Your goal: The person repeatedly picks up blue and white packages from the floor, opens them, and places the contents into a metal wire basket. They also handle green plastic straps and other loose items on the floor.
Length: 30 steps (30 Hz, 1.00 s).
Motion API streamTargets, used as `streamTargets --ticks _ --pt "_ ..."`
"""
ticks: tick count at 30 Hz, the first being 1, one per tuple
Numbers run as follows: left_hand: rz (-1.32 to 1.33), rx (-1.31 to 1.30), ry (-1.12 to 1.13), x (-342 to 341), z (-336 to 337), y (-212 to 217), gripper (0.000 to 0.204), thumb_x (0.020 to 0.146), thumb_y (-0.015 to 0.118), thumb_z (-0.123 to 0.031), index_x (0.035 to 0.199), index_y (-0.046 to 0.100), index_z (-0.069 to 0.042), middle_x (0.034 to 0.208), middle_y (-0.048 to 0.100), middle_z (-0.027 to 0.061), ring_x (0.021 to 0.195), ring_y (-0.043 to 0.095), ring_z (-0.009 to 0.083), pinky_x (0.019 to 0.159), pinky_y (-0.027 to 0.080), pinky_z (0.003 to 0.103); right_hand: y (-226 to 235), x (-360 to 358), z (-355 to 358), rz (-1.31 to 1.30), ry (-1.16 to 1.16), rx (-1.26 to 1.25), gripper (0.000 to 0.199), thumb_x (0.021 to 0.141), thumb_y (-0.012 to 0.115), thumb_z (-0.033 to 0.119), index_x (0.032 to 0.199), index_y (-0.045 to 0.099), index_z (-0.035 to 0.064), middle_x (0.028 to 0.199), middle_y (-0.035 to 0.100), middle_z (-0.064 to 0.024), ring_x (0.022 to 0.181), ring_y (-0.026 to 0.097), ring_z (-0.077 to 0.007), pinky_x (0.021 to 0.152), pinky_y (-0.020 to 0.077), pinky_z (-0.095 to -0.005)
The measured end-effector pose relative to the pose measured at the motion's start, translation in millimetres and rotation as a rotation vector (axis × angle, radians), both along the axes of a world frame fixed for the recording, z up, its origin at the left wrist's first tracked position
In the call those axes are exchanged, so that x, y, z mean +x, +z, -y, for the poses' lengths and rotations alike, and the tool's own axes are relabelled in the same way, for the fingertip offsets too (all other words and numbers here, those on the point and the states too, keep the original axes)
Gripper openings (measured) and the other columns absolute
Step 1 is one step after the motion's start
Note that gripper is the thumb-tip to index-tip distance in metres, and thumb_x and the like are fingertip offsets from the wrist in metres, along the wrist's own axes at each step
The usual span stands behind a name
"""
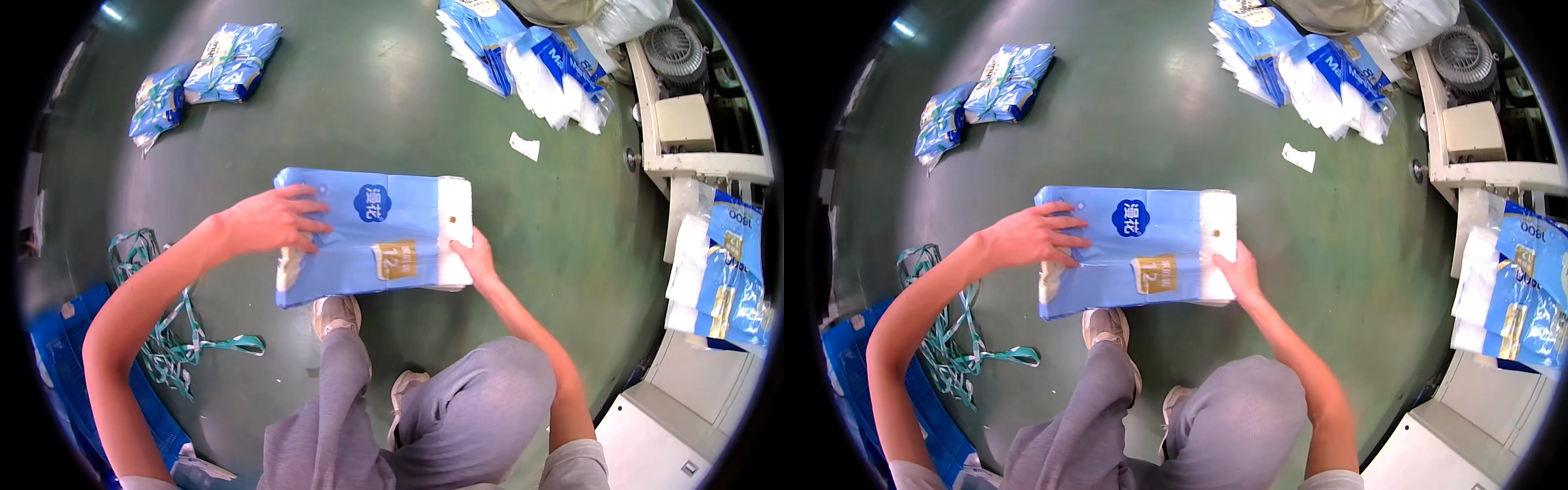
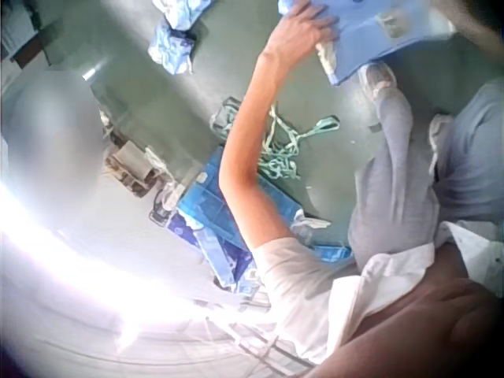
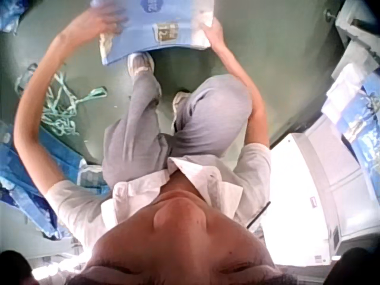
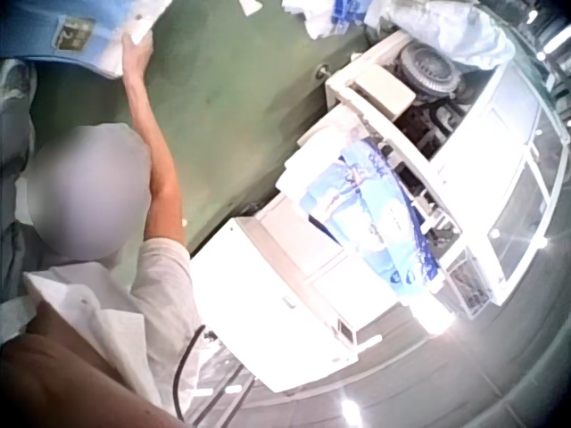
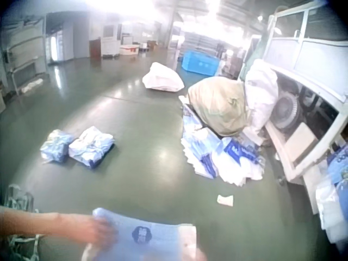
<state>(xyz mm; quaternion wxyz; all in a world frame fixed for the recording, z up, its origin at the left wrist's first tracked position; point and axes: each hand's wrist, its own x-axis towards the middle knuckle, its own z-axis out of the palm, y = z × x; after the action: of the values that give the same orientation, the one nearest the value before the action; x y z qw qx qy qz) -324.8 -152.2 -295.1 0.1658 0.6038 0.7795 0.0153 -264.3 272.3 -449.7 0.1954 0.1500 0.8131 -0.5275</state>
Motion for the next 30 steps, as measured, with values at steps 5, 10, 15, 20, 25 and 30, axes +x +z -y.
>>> streamTargets --ticks 5,10,15,20,25,30 --pt "-0.048 -0.009 -0.007 -5 2 4 0.039 0.079 0.069 -0.013 0.114 0.072 -0.029 0.14 0.059 -0.0026 0.139 0.045 0.0239 0.121 0.031 0.046 -3 10 16 0.03 0.01 0.173 0.046 0.081 0.071 0.026 0.115 0.059 -0.0038 0.105 0.07 -0.0218 0.096 0.068 -0.0343 0.088 0.0521 -0.0426" --pt "-0.132 0.013 0.036 7 -7 -4 0.038 0.081 0.067 -0.013 0.116 0.071 -0.027 0.14 0.059 -0.0004 0.138 0.047 0.0247 0.122 0.03 0.046 -6 7 14 0.124 0.142 0.37 0.052 0.079 0.071 0.032 0.113 0.056 -0.0051 0.107 0.069 -0.0276 0.102 0.067 -0.0424 0.09 0.0519 -0.0495" --pt "-0.179 -0.036 0.009 12 -29 10 0.036 0.081 0.067 -0.014 0.117 0.071 -0.021 0.136 0.062 -0.0004 0.135 0.05 0.0234 0.123 0.029 0.045 12 -6 26 0.136 0.308 0.694 0.052 0.079 0.073 0.028 0.114 0.052 -0.0037 0.112 0.064 -0.0247 0.107 0.063 -0.0413 0.091 0.0519 -0.0523" --pt "-0.189 -0.071 0.022 15 -35 9 0.036 0.082 0.067 -0.015 0.118 0.071 -0.02 0.135 0.062 -0.0022 0.136 0.049 0.0216 0.123 0.028 0.045 4 -8 27 -0.017 0.288 0.712 0.059 0.078 0.078 0.027 0.119 0.045 -0.0002 0.119 0.055 -0.0213 0.114 0.057 -0.0389 0.091 0.0518 -0.0498" --pt "-0.187 -0.13 0.052 18 -37 13 0.037 0.083 0.066 -0.015 0.119 0.071 -0.022 0.138 0.061 -0.0031 0.138 0.047 0.021 0.124 0.026 0.045 -4 -15 18 0.243 0.235 0.625 0.051 0.075 0.079 0.032 0.107 0.057 -0.0019 0.111 0.06 -0.0202 0.107 0.061 -0.0375 0.09 0.0516 -0.0469" --pt "-0.192 -0.172 0.089 19 -31 13 0.038 0.084 0.066 -0.017 0.121 0.07 -0.023 0.143 0.057 -0.0027 0.141 0.044 0.0219 0.125 0.023 0.046 -8 -5 8 -0.102 0.235 0.707 0.039 0.074 0.078 0.031 0.092 0.069 -0.0022 0.095 0.066 -0.0145 0.086 0.065 -0.0345 0.081 0.0534 -0.0425"
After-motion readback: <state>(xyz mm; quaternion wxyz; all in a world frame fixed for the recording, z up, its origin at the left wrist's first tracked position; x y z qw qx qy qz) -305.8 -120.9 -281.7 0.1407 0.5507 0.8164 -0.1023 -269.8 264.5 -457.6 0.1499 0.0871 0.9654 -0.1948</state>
